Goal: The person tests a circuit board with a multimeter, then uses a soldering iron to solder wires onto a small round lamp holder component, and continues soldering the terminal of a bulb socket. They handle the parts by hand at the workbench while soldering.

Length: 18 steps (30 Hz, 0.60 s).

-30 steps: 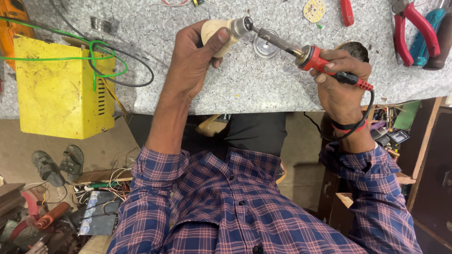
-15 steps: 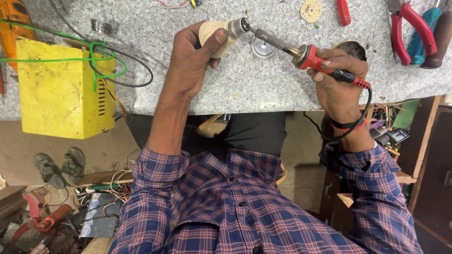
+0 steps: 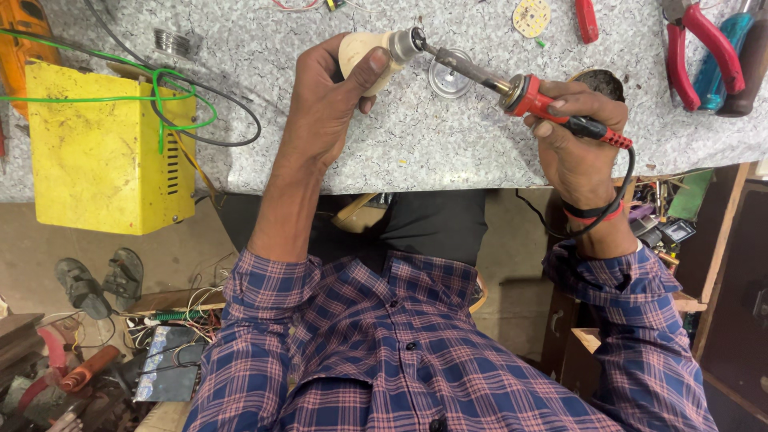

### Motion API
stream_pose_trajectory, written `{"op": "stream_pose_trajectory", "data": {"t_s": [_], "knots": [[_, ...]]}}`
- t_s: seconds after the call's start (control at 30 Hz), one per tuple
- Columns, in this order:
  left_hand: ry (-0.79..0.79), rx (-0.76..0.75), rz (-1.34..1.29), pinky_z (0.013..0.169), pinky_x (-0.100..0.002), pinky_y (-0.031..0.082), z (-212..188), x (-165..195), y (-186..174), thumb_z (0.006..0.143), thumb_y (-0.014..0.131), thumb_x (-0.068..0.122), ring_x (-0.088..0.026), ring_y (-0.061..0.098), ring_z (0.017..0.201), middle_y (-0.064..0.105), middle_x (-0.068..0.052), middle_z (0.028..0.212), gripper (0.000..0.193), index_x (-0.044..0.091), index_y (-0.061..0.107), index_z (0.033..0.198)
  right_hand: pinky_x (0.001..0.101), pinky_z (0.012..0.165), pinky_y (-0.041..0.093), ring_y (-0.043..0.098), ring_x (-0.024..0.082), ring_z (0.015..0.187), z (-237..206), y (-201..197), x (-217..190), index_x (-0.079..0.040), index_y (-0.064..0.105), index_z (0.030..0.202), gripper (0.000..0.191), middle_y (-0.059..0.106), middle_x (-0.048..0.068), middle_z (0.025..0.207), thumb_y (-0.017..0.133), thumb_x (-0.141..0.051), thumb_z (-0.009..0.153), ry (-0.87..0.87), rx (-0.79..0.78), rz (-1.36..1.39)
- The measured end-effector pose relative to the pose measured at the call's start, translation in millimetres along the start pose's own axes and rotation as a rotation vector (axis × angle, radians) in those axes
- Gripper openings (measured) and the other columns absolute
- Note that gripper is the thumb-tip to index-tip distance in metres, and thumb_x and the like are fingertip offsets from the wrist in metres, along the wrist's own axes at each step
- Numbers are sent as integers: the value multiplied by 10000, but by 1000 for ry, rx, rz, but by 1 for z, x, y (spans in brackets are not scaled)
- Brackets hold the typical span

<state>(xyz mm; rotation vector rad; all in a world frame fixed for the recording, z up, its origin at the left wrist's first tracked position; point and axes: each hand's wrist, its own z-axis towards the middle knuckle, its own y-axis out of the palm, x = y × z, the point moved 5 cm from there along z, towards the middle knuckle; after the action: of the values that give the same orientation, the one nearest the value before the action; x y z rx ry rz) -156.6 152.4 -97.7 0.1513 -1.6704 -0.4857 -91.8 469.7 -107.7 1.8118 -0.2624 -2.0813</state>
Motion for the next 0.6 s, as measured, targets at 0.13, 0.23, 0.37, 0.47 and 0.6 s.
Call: {"op": "stream_pose_trajectory", "data": {"t_s": [0.13,0.23,0.37,0.47,0.6], "knots": [[3,-8,4,597,-230,474,0,0,0,950,812,384,-63,596,754,697,-25,903,420,0,717,1089,358,1029,590,704,238,1168,1,4,-1,-87,720,1176,255,696,135,1263,828,-2,961,-37,-31,16],[7,-7,-2,595,-226,468,0,0,0,953,810,385,-63,595,749,699,-28,893,414,1,722,1081,333,964,574,700,226,1127,1,3,-1,-84,725,1176,260,704,151,1262,829,7,956,-13,-10,12],[0,2,5,590,-226,469,0,-1,0,950,811,388,-61,594,746,691,-22,884,411,5,723,1068,332,971,576,698,220,1116,2,2,-1,-77,732,1152,229,698,145,1260,829,12,965,-5,-18,24],[0,7,15,591,-227,472,0,0,0,949,809,394,-62,596,747,690,-21,882,414,5,727,1063,331,967,582,700,224,1133,3,2,0,-93,734,1183,245,697,144,1253,821,5,975,-18,-33,26],[1,8,12,599,-227,472,0,1,2,949,813,398,-63,589,751,684,-19,885,421,4,725,1068,320,934,585,703,215,1070,3,0,1,-91,730,1185,247,701,142,1211,819,-11,969,-33,-33,17]]}}
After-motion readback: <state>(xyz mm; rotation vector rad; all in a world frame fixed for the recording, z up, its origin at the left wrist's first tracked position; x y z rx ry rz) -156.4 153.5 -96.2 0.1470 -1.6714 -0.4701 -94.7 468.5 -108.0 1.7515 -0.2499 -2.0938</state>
